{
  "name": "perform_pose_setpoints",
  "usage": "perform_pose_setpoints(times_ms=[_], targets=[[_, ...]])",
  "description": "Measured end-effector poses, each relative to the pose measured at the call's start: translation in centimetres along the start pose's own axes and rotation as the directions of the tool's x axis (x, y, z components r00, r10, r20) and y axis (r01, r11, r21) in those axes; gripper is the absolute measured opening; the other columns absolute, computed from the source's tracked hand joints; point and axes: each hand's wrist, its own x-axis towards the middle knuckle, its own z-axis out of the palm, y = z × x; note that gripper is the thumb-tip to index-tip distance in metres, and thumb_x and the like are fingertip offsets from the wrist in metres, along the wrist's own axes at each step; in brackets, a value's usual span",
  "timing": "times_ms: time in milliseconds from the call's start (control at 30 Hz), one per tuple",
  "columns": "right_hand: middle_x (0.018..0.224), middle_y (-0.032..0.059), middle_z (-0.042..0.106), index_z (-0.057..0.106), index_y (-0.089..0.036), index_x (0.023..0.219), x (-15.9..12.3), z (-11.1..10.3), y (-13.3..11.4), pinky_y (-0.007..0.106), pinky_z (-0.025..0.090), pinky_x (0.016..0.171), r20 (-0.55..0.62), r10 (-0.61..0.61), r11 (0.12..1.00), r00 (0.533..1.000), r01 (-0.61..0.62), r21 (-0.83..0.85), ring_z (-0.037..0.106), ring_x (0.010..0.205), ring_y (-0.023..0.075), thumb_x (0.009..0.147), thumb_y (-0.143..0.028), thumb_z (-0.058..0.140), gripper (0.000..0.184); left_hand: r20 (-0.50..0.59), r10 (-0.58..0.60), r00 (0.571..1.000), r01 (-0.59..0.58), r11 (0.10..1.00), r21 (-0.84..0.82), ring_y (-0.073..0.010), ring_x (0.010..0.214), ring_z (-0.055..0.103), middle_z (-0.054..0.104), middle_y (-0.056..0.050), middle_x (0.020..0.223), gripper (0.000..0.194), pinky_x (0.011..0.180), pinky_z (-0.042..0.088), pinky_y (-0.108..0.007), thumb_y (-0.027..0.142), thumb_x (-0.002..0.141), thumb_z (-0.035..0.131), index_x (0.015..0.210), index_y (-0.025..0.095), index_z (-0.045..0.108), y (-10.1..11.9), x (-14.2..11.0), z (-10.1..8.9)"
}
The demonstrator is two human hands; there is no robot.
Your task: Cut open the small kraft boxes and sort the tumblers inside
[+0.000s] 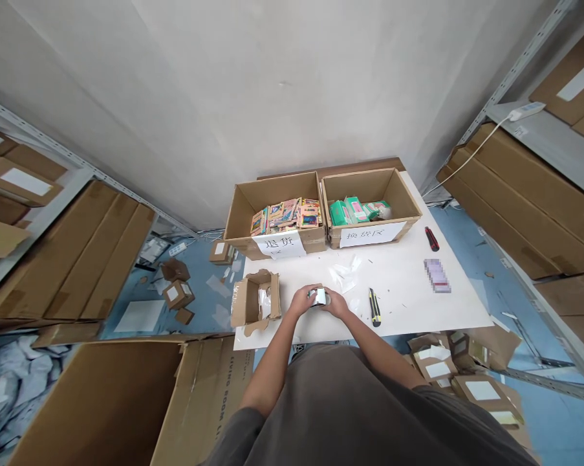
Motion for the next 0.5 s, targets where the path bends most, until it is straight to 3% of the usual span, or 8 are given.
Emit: perform_pose_setpoints(times_ms=[133,300,400,500], targets=[[0.126,0.0045,0.073,0.057,-0.030,0.141,0.0,0.7,0.9,0.036,0.051,0.096,0.051,-0.021,1.000,0.998,0.022,-0.019,0.068,0.116,0.0289,0.065,-0.023,0.087,0.082,-0.011,-0.056,0.998,0.054,0.989,-0.139,-0.0239,0.125,0.064,0.070,-0.007,0.135,0.045,0.103,0.054,-0.039,0.023,0.088,0.053,0.130,0.022,0.070,-0.8,-0.6,-0.4],[0.127,0.0058,0.073,0.050,-0.029,0.149,0.2,1.3,1.5,0.037,0.051,0.096,0.052,-0.031,0.996,0.998,0.035,-0.078,0.069,0.117,0.0294,0.070,-0.024,0.085,0.086,-0.048,-0.087,0.995,0.088,0.996,0.020,-0.0267,0.116,0.067,0.074,-0.008,0.126,0.046,0.104,0.053,-0.040,0.023,0.079,0.064,0.124,0.022,0.073,0.8,0.1,-0.5],[0.127,0.0053,0.073,0.049,-0.030,0.150,0.1,1.2,1.3,0.036,0.051,0.095,0.060,0.001,0.996,0.998,0.005,-0.093,0.069,0.115,0.0294,0.072,-0.025,0.084,0.086,0.031,-0.087,0.996,0.087,0.996,-0.017,-0.0251,0.119,0.066,0.074,-0.005,0.128,0.051,0.108,0.051,-0.039,0.017,0.078,0.055,0.125,0.023,0.074,1.2,0.5,-0.9],[0.128,0.0051,0.073,0.048,-0.030,0.151,0.0,1.2,1.2,0.037,0.051,0.095,0.067,0.013,0.998,0.998,-0.009,-0.062,0.069,0.115,0.0300,0.072,-0.024,0.083,0.087,0.107,0.003,0.994,0.009,0.994,-0.113,-0.0233,0.132,0.059,0.068,-0.004,0.140,0.059,0.116,0.045,-0.041,0.012,0.078,0.047,0.132,0.024,0.070,0.1,0.1,-1.3]])
